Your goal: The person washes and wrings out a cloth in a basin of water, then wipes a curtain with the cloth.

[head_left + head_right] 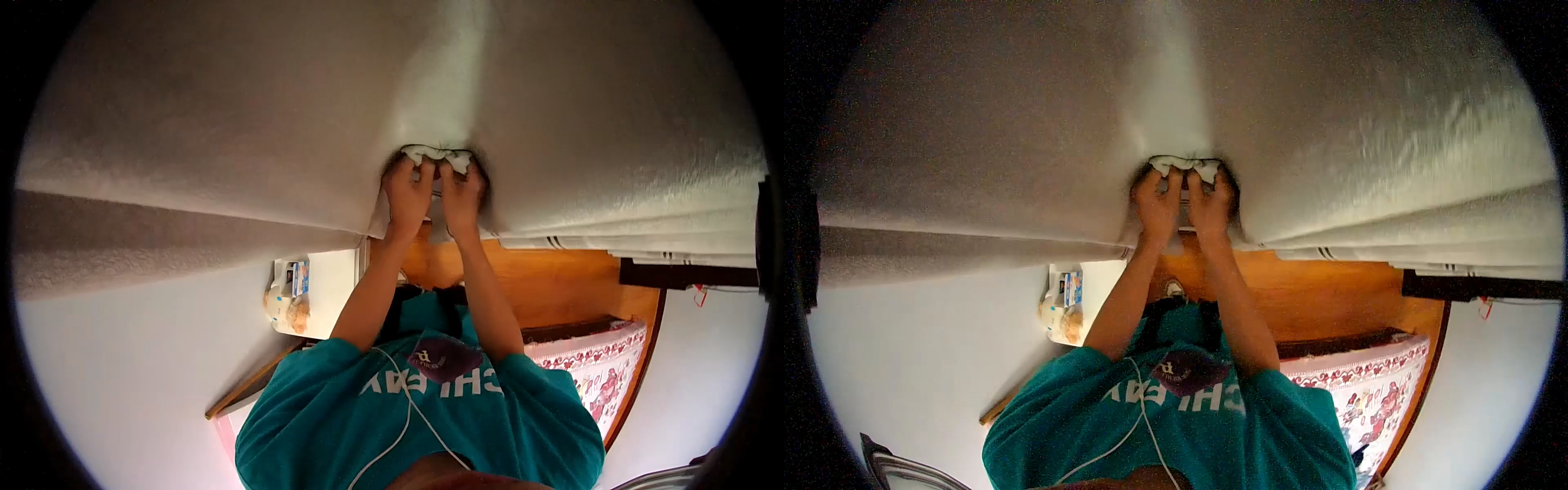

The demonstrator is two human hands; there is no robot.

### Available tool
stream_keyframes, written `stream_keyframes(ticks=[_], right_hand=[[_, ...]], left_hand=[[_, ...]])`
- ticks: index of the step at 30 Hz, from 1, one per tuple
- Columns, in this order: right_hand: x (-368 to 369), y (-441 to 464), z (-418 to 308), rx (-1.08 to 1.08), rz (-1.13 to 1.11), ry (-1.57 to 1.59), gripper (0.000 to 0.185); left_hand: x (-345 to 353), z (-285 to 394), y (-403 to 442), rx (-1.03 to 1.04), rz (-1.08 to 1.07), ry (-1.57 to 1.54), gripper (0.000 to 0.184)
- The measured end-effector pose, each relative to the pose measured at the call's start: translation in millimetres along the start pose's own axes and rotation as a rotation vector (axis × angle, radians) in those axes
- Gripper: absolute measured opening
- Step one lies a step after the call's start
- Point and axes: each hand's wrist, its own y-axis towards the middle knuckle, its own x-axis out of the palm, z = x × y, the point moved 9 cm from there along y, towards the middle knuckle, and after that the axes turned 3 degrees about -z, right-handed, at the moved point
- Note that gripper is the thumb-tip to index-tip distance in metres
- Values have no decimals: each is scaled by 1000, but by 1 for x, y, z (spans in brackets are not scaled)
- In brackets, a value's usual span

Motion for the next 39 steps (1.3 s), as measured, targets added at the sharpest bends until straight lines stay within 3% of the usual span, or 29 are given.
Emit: stream_keyframes(ticks=[1, 3, 5, 8, 10, 12, 15, 17, 18, 20, 21, 23, 25, 27, 29, 34, 37, 39], right_hand=[[2, -3, 29, 50, -36, -106, 33], [1, -1, 53, 30, -43, -320, 34], [-12, -10, 55, 9, -12, -228, 32], [-37, -12, -1, -120, 80, -115, 27], [-51, -5, -30, -212, 149, -99, 24], [-52, 15, -26, -86, 83, -23, 18], [-55, 13, 2, -230, 133, -227, 18], [-55, 6, 51, -167, 88, -495, 19], [-55, 7, 52, -175, 85, -490, 19], [-59, 7, 81, 65, 18, -148, 18], [-62, 3, 64, 70, 18, -149, 18], [-73, 7, -22, -226, 86, -129, 18], [-76, 18, -33, -178, 58, -72, 16], [-74, 21, -20, -160, 58, -8, 12], [-72, 28, 4, -178, 7, -54, 15], [-76, 14, 61, -237, -42, -356, 21], [-74, 9, 70, -43, -83, -143, 25], [-80, 0, 46, -36, 12, 49, 28]], left_hand=[[3, -21, -11, -156, -99, 89, 22], [8, -29, -12, -128, -86, 66, 20], [13, -30, -19, -110, -76, 48, 18], [8, 18, -3, -57, -25, 37, 20], [5, 69, 12, 143, 19, -20, 26], [18, 55, 15, 44, -29, 8, 31], [33, 30, 0, 137, 8, 169, 18], [45, -6, -19, -104, -98, 1, 22], [43, -3, -19, -99, -89, 3, 22], [47, -6, -20, -165, -205, 231, 20], [45, 5, -20, -169, -209, 232, 20], [31, 47, -3, -6, -54, 40, 19], [37, 54, 7, 28, -47, 75, 20], [41, 55, 7, 71, -38, 111, 21], [54, 10, -7, -241, -167, 51, 18], [71, -7, -23, -148, -140, 74, 23], [65, 1, -34, -161, -144, 133, 24], [57, 1, -44, -214, -158, 185, 24]])
